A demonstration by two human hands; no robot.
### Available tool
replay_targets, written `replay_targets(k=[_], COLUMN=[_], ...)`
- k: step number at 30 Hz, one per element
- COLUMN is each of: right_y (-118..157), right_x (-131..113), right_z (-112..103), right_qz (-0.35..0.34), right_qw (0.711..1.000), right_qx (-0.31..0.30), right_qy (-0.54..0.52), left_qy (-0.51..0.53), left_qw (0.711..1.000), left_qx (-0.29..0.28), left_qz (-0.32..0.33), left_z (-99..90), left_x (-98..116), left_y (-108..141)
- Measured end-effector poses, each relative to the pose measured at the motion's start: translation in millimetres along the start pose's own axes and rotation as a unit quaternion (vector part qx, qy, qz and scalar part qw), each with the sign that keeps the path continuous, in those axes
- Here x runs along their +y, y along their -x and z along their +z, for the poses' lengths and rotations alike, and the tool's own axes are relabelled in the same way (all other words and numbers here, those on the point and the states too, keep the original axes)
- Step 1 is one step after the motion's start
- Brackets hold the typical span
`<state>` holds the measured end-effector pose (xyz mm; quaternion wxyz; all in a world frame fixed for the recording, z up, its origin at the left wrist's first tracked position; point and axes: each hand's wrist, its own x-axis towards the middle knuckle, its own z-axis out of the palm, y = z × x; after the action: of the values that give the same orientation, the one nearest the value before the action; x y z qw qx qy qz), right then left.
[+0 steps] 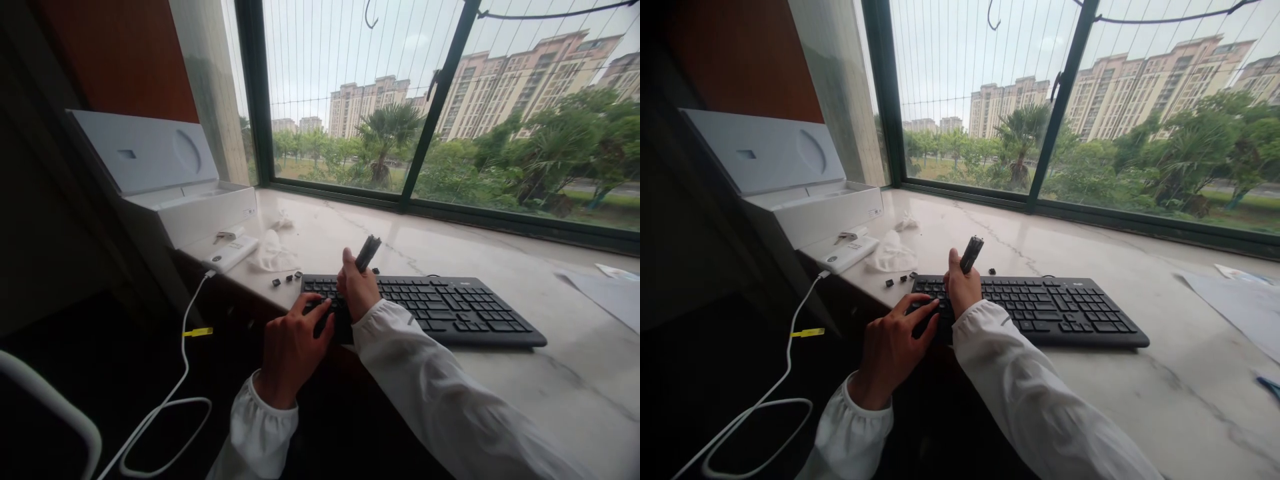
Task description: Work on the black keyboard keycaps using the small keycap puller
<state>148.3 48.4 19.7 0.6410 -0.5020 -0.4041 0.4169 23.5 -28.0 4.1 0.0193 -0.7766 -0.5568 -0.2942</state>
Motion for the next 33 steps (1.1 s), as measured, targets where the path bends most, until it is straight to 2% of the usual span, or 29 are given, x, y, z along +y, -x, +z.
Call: replay_targets(k=[8, 17, 22, 25, 29, 31, 33], right_y=[-1.0, 5.6, 8.2, 20.3, 40.3, 45.5, 47.1], right_x=[-2.0, 6.2, -2.5, -5.5, -1.7, 0.2, 0.5], right_z=[2.6, 0.4, 5.8, 13.3, 22.9, 24.9, 24.8], right_qz=[-0.024, -0.061, -0.062, -0.119, -0.245, -0.257, -0.253], right_qw=[0.998, 0.993, 0.983, 0.96, 0.893, 0.876, 0.875], right_qx=[-0.014, 0.06, 0.069, 0.023, -0.079, -0.094, -0.089], right_qy=[0.064, 0.079, 0.159, 0.251, 0.369, 0.396, 0.404], left_qy=[0.013, 0.053, 0.072, 0.088, 0.1, 0.107, 0.118], left_qw=[1.0, 0.998, 0.996, 0.995, 0.994, 0.994, 0.992], left_qx=[0.019, 0.032, 0.033, 0.029, 0.021, 0.021, 0.025], left_qz=[0.0, -0.018, -0.028, -0.025, -0.028, -0.029, -0.022], left_z=[4.8, 8.6, 11.6, 14.7, 23.0, 27.5, 30.9], left_x=[-0.3, 0.2, 1.0, -0.8, -7.2, -10.2, -12.0], left_y=[2.7, 7.2, 9.6, 12.2, 17.5, 19.4, 20.4])
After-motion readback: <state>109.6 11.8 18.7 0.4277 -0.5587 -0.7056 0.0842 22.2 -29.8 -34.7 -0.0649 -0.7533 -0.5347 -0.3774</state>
